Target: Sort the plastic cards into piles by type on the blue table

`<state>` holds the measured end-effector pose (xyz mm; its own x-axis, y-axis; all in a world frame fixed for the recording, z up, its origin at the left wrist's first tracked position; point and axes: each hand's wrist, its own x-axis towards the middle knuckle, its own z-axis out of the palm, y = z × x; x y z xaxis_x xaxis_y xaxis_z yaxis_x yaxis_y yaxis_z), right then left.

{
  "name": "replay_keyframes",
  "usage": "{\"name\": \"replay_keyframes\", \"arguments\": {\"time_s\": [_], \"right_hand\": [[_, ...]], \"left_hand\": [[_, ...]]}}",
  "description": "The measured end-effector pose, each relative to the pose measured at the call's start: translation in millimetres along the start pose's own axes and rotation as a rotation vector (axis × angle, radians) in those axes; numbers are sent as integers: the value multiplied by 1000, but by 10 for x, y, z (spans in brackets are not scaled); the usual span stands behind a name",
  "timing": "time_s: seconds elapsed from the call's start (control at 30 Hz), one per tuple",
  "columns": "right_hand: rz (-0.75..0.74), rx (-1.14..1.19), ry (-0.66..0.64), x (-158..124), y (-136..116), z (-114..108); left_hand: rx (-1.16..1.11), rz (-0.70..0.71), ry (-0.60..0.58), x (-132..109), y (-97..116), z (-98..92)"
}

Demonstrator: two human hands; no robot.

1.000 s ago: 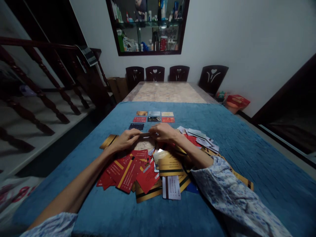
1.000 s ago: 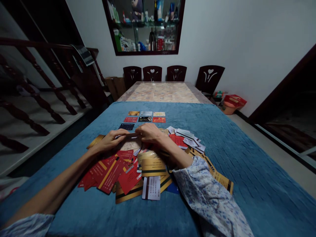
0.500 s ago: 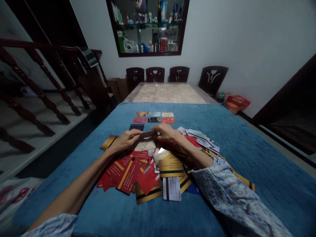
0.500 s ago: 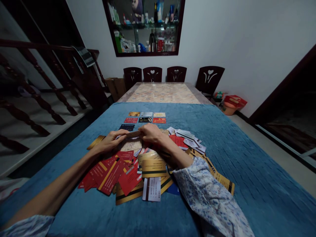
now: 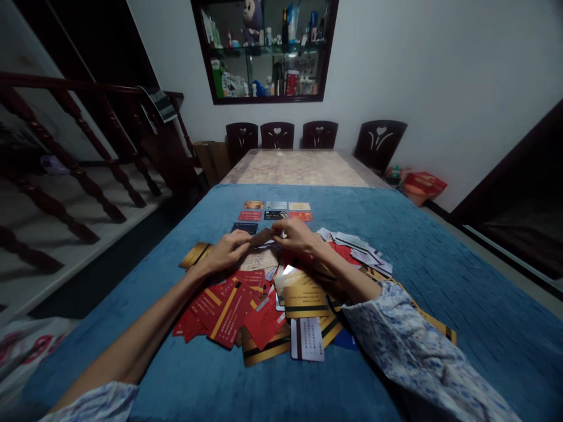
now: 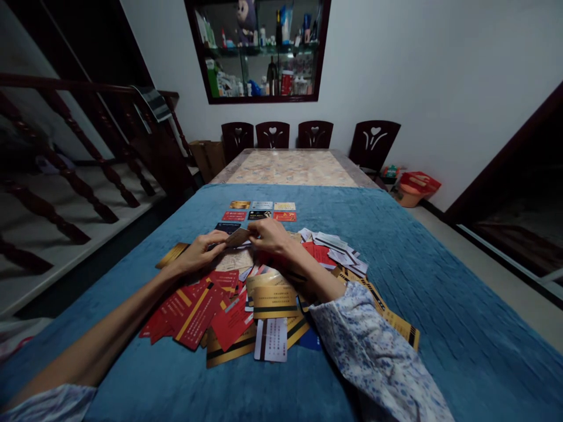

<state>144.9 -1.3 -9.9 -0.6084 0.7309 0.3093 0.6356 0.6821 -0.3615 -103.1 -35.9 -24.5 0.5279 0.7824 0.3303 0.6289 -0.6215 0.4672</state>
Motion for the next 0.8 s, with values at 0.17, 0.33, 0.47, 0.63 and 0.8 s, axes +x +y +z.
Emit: {"name": "replay_keyframes", "arguments": {"time_s": [0.17, 0.33, 0.47, 0.63, 0.8], "right_hand": [[-41, 102, 85, 28, 36, 50], [-41, 107, 100, 29, -3, 61], [-18, 122, 110, 15, -40, 80], [-26, 107, 133, 16, -67, 115], [-94, 60, 171, 13, -97, 130]], "left_hand": [[28, 2, -16, 0, -11, 16], [16, -5, 12, -3, -6, 25], [6, -27, 43, -5, -9, 33], [10, -71, 107, -4, -11, 36], [-52, -107, 214, -1, 24, 37]]}}
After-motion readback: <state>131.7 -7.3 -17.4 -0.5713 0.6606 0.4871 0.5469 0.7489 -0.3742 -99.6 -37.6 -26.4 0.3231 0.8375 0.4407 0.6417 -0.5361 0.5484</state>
